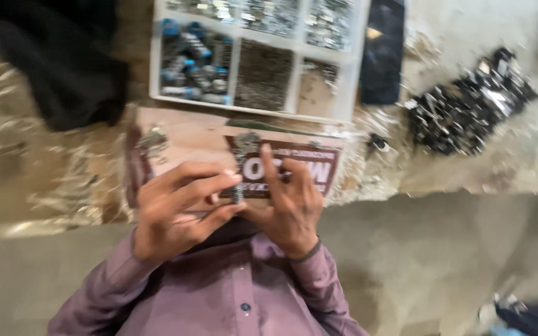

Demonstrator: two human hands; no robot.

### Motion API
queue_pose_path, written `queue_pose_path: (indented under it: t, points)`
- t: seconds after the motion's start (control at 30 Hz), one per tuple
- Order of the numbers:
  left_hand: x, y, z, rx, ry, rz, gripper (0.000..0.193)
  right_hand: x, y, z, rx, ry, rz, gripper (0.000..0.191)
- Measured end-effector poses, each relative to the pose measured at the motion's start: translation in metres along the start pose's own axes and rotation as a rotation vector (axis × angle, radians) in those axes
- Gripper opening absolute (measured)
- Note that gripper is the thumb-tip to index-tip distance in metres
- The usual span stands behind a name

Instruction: The person sits at a workshop table and assembles small metal clips by hand, fitting components together one at a time. They take parts from a compartment organizer box, press the pieces together in their fingers, and place finished assemblies into a basket and onto the table.

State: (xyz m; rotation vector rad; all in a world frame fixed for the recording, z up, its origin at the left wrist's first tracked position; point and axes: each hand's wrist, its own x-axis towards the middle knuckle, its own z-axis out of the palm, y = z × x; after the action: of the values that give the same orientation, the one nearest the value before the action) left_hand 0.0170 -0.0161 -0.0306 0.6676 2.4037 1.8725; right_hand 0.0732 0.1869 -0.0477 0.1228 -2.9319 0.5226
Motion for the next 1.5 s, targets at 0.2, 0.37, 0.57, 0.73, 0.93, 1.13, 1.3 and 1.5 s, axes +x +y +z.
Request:
queue_pose_path:
  t: [0.2, 0.37, 0.57, 0.73, 0.93, 1.13, 1.3, 1.5]
  points:
    - [-0.002, 0.000, 0.003, 0.082, 0.019, 0.038, 0.043, -0.017, 0.019, -0.003, 0.109, 0.130, -0.247, 0.059]
    - [-0.001, -0.001, 0.009, -0.014, -0.024, 0.005, 0.040, -0.036, 0.031, -0.003, 0.364, 0.200, -0.360, 0.032]
    - [0.004, 0.004, 0.017, -0.037, -0.048, 0.024, 0.038, -0.043, 0.022, 0.002, 0.888, 0.283, 0.136, 0.023]
    - [0.007, 0.005, 0.017, -0.020, -0.052, 0.027, 0.039, -0.024, 0.016, -0.001, 0.791, 0.271, 0.250, 0.023]
    - [0.006, 0.003, 0.017, -0.014, -0.029, 0.010, 0.039, 0.000, 0.001, -0.008, 0.555, 0.253, 0.127, 0.019]
    - [0.003, 0.002, 0.012, -0.018, -0.033, -0.023, 0.041, 0.021, -0.009, -0.009, 0.463, 0.268, 0.120, 0.019]
    - [0.004, 0.001, 0.009, -0.011, -0.025, -0.003, 0.041, 0.024, -0.007, 0.000, 0.403, 0.222, 0.098, 0.021]
    - [0.004, 0.001, 0.006, 0.008, 0.012, -0.002, 0.042, 0.005, 0.023, -0.012, 0.289, 0.316, 0.304, 0.031]
